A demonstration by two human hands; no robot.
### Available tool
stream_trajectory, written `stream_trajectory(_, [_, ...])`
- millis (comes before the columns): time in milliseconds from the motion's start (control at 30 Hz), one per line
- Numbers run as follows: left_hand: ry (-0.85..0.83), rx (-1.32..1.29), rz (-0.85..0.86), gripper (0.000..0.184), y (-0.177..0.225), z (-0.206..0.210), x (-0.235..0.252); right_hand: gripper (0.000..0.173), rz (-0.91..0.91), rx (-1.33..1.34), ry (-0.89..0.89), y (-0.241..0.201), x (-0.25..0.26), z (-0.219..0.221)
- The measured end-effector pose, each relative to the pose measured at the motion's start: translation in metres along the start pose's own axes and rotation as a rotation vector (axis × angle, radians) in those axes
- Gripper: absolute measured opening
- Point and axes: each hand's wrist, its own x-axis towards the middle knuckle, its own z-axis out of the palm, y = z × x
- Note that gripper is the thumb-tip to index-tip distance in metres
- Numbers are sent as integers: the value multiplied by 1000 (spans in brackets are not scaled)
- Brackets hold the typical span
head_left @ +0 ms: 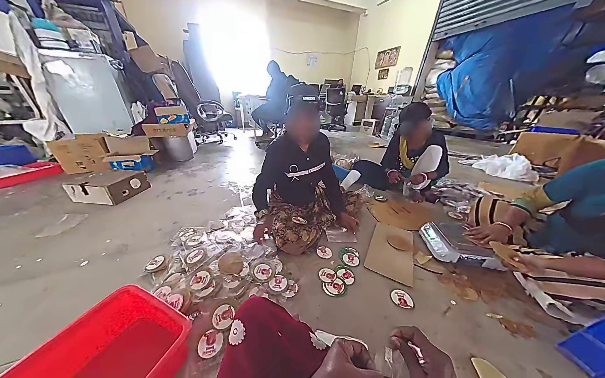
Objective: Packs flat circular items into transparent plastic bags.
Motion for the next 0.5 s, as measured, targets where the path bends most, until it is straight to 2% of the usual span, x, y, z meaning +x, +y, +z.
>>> stream_trajectory(67, [87,44,56,15,-1,1,2,25,19,-47,90,-6,0,-3])
stream_trajectory(133, [208,201,147,17,4,3,4,33,87,-59,137,-19,-2,-6])
stream_trajectory(233, [303,506,284,24,12,13,5,32,227,16,33,-37,-10,2])
stream_trajectory(333, [301,675,450,24,-1,27,8,23,316,70,46,-36,-18,17])
stream_trajectory(500, [274,660,394,26,-13,26,5,19,369,125,74,-20,-29,6])
